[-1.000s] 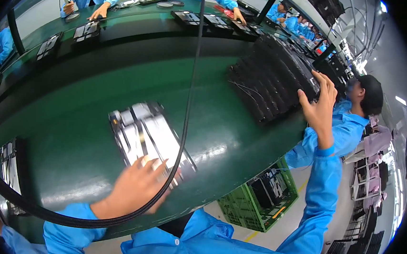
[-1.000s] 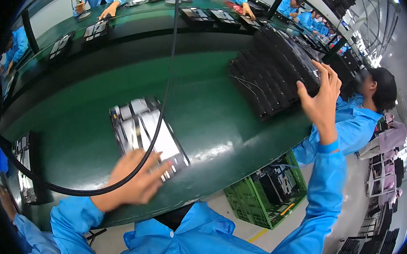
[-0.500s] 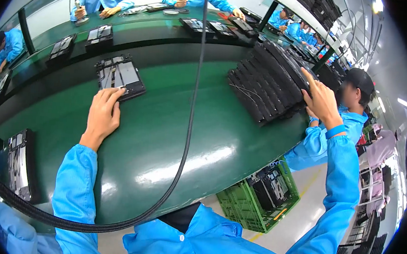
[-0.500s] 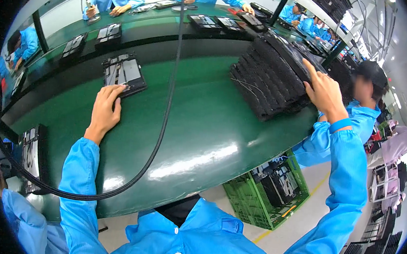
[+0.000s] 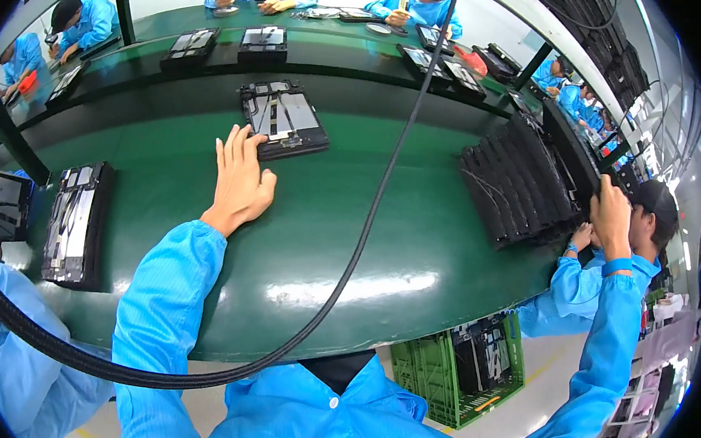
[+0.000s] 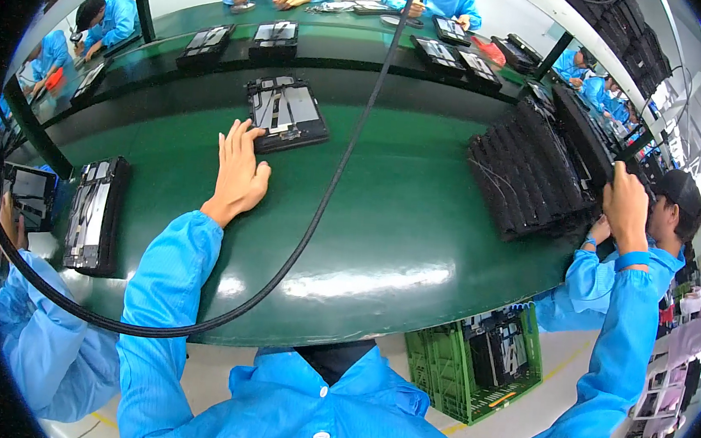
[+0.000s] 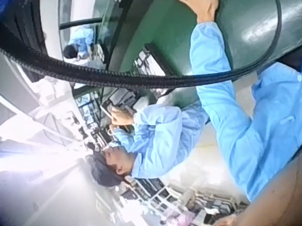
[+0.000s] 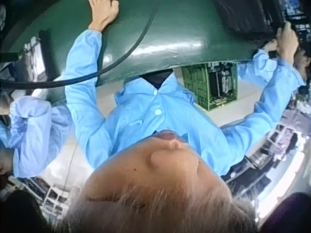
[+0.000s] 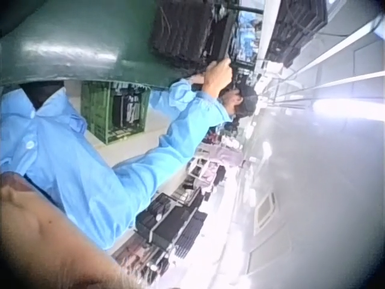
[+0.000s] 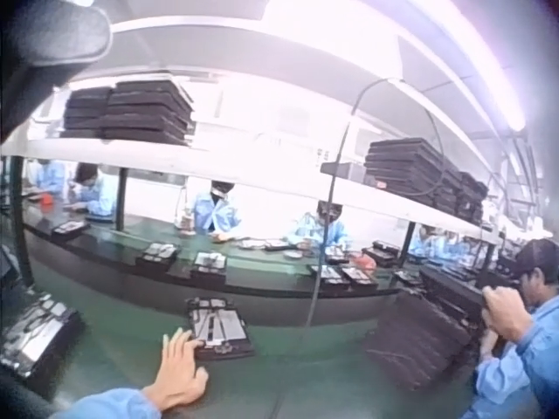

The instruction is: The person assembles electronic tablet devices by taking units from the conveyor line, connecting internal ribbon cables and pressing components into place by hand, and placing each assembled unit back onto the line.

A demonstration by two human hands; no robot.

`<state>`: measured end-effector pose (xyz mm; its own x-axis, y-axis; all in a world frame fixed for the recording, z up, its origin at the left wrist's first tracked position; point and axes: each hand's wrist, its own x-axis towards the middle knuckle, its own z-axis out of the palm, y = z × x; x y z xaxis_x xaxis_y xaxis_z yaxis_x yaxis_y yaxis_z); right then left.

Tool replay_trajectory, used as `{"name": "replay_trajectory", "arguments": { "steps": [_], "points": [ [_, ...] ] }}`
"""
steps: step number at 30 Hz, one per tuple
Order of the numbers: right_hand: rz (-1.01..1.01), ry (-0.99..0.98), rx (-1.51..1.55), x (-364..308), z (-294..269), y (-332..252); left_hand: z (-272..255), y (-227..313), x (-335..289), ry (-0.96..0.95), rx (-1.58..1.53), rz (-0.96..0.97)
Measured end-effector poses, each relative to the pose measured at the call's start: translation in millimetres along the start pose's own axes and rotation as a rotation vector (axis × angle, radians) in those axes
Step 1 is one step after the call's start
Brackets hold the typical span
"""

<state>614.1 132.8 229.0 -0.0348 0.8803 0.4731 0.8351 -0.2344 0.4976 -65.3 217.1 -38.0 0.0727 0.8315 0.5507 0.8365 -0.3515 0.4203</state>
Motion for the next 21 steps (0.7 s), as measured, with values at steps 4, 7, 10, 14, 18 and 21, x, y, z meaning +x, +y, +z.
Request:
{"name": "replay_trajectory", "arguments": {
  "steps": [4,7,10,14,18,21],
  "points": [
    [-0.082,0.280,-0.051,1.3,-6.9,6.5,0.6,13.1,0.6,0.161,0.034,0.115],
    [-0.117,0.425,-0.081,-4.4,-31.6,-10.3,-5.0,12.8,1.9,0.140,-0.374,0.129],
    [-0.142,0.506,-0.017,-23.2,-67.7,-55.8,-7.0,8.9,-5.0,0.242,-0.329,0.205],
    [-0.231,0.547,0.118,-64.7,-126.5,-152.7,-19.0,17.3,-15.4,0.143,-0.389,0.181],
    [-0.463,0.456,0.363,-111.1,-135.0,-241.8,-26.4,25.7,-29.0,0.101,-0.494,0.139],
    [-0.677,0.366,0.406,-138.9,-133.9,-298.0,-30.4,29.2,-51.9,0.146,-0.532,0.034]
  ]
}}
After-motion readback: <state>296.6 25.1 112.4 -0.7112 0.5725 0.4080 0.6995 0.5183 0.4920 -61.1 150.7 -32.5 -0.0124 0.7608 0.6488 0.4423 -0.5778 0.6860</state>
